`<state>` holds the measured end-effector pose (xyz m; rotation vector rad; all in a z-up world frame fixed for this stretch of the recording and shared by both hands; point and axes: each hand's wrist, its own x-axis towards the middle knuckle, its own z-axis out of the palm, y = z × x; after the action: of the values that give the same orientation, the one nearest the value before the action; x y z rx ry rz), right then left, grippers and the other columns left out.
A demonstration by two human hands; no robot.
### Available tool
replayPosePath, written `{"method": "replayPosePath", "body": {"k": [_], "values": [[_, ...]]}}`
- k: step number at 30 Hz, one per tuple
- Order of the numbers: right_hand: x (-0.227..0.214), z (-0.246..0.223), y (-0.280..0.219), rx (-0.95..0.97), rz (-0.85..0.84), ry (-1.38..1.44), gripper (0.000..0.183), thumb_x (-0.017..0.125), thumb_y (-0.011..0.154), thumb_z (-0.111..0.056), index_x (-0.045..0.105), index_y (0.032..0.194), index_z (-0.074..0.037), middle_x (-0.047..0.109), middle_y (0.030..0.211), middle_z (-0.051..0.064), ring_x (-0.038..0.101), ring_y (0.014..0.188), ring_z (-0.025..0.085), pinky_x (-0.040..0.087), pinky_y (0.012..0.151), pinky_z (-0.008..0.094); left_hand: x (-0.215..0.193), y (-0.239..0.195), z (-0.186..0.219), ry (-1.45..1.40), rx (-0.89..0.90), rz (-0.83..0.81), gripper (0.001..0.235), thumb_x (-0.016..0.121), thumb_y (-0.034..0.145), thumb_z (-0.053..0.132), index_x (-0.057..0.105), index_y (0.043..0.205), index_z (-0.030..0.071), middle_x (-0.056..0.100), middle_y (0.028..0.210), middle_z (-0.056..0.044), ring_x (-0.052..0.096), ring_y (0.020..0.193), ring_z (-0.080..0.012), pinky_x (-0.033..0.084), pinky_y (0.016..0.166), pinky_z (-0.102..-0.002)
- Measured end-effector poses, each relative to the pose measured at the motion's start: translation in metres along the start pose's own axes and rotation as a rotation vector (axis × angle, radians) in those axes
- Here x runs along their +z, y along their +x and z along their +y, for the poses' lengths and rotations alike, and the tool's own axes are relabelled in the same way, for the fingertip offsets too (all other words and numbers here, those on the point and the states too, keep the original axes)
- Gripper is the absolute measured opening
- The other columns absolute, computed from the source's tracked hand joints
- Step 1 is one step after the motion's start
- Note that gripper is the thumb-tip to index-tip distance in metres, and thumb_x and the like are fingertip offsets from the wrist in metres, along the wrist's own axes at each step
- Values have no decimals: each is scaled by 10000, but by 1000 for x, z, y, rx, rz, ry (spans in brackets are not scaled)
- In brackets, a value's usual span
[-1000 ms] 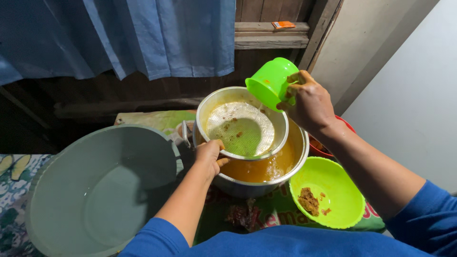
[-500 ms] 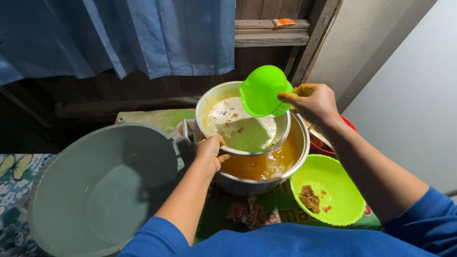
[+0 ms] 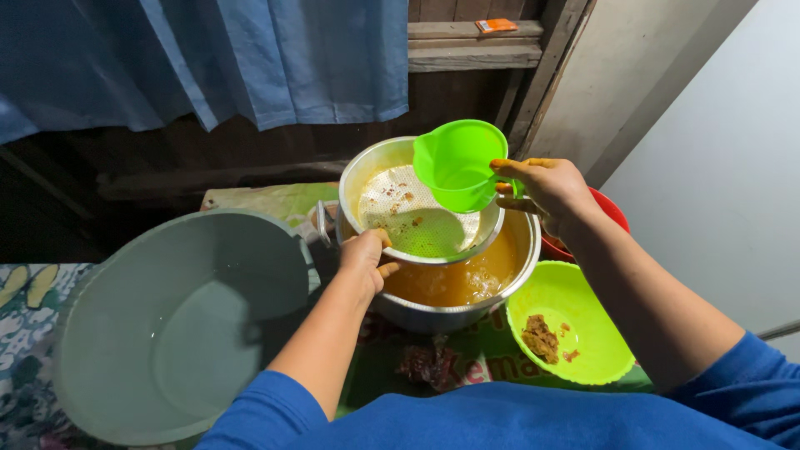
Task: The person pours a yellow liquid from a large pot into a strainer placed over another pot, using a green plastic scoop to transfer the liquid. They repeatedly rinse the strainer with water from a basin and press the residue to extract more liquid.
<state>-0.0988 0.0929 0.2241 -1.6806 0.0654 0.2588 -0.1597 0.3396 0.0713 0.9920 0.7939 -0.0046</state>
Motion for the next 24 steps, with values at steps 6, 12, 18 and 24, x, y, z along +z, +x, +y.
{"method": "replayPosePath", "body": {"k": [6,12,18,24], "values": [[-2,0,1,18,13,-4,284,732,915,-190,724,1069,48,730,1072,138,700,963,215,631,823,353,5,-5,4,-15,5,-17,342,588,797,11,648,1133,29,667,1121,-133,667,999,-304,591,822,-526],[-6,3,1,22,0,0,269,729,917,-189,734,1062,37,736,1060,124,703,957,208,626,828,350,10,-11,6,-18,3,2,321,588,790,-3,650,1104,11,661,1113,-144,663,1001,-320,588,833,-531],[-9,7,4,31,-8,-1,247,721,918,-180,740,1053,26,738,1042,112,702,942,203,621,815,348,15,-14,8,-31,19,-19,293,583,790,4,649,1075,-8,672,1082,-155,682,957,-330,625,783,-508],[-13,11,9,27,-12,-2,243,730,915,-188,741,1042,20,738,1035,110,700,931,200,618,807,346,17,-13,8,-35,28,-28,286,572,803,-3,645,1078,-31,675,1079,-159,693,950,-327,644,779,-505]]}}
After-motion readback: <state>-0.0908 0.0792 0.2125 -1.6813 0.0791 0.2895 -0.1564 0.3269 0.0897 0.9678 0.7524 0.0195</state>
